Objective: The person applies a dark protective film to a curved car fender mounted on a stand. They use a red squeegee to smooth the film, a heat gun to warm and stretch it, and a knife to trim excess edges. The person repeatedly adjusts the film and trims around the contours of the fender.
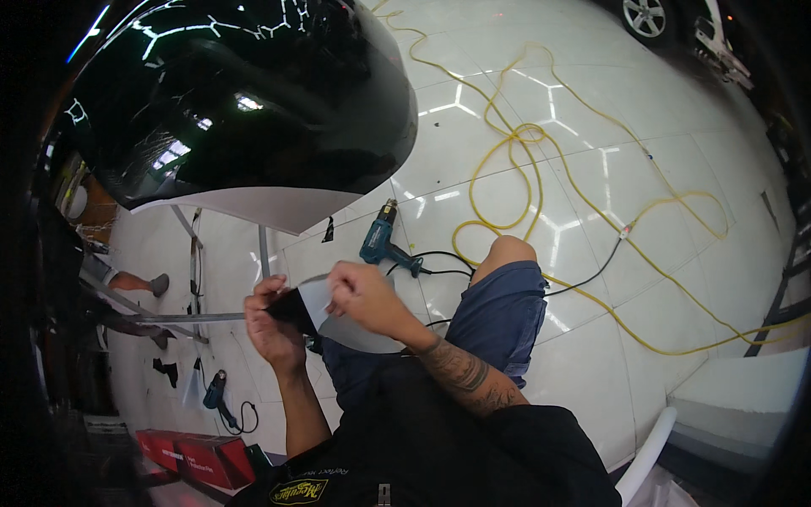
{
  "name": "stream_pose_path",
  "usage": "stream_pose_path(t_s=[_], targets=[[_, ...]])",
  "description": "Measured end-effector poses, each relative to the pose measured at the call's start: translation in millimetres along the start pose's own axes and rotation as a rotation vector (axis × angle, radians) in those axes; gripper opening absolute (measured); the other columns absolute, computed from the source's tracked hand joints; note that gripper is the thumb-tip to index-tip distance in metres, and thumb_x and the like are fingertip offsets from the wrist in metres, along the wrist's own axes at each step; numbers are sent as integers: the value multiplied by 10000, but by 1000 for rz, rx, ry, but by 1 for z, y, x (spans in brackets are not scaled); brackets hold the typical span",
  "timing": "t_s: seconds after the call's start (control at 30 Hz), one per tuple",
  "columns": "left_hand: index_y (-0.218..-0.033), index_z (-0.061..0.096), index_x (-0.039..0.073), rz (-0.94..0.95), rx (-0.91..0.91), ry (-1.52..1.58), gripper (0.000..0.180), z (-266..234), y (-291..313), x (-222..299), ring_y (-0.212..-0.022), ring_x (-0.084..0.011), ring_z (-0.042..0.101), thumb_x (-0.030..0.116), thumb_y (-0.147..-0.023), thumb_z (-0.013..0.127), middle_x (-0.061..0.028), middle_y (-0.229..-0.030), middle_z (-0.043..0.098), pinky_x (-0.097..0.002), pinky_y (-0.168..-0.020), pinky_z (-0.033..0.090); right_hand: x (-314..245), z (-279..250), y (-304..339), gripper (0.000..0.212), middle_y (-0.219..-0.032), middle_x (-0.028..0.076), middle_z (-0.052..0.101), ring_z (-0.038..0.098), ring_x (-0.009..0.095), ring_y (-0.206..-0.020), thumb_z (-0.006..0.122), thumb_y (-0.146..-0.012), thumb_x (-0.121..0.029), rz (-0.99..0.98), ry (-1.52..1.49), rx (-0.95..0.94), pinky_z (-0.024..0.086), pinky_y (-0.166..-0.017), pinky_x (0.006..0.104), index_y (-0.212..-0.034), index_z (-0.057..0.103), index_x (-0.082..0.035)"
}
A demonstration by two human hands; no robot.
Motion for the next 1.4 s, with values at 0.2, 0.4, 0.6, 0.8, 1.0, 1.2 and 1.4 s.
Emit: stream_pose_path(t_s=[0.2,0.4,0.6,0.8,1.0,1.2,1.4], targets=[[-978,443,100,229,219,246,282,-73,-46,81,-1049,-273,509,375,-1018,394,-69,-937,526,-473,-1015,389,51,-104,29,183,-805,88,605,663,182,-707,480,-955,-171,84,-227,335,544,-596,257,-902,553,-12],[-875,409,98,559,259,111,300,-110,-83,195,-971,-242,503,357,-1013,347,-53,-850,461,-427,-995,393,84,-164,46,187,-768,68,615,652,143,-641,522,-940,-188,125,63,501,526,-529,231,-864,573,-25],[-848,419,59,584,297,19,364,-191,-103,260,-897,-277,482,326,-1009,231,-105,-836,455,-424,-974,383,161,-177,40,198,-629,82,619,642,147,-525,578,-848,-156,382,400,484,525,-503,252,-733,603,2],[-894,498,-7,645,574,-93,515,-281,-107,315,-958,-336,499,376,-991,167,-139,-847,480,-469,-984,369,164,-258,3,233,-779,220,655,663,365,-742,624,-756,-232,377,1137,501,530,-684,453,-795,674,-9],[-861,493,49,351,53,905,246,-340,-182,353,-960,-171,541,252,-924,370,-68,-850,498,-341,-883,400,82,-370,-10,168,-879,189,642,645,385,-820,586,-788,-212,191,1613,648,518,-678,492,-824,632,-55],[-1022,481,-12,707,724,-125,404,-234,-130,381,-980,-361,560,313,-978,245,-181,-1014,560,-455,-925,491,11,-476,98,228,-1066,210,622,625,348,-1006,531,-860,-123,641,1641,977,526,-791,469,-1001,627,29],[-641,488,-43,1774,1012,-913,405,-61,-37,388,-462,-132,439,217,-951,480,-46,-535,426,-270,-465,398,-96,-102,61,514,-1145,137,646,611,249,-1041,739,-748,-121,-293,771,352,484,-873,351,-1221,568,-15]])
Point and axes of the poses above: each hand's wrist, its own y-axis away from the middle knuckle, its own z-axis out of the palm, x = y × z, the point moved 10 cm from there along -y, towards the middle knuckle
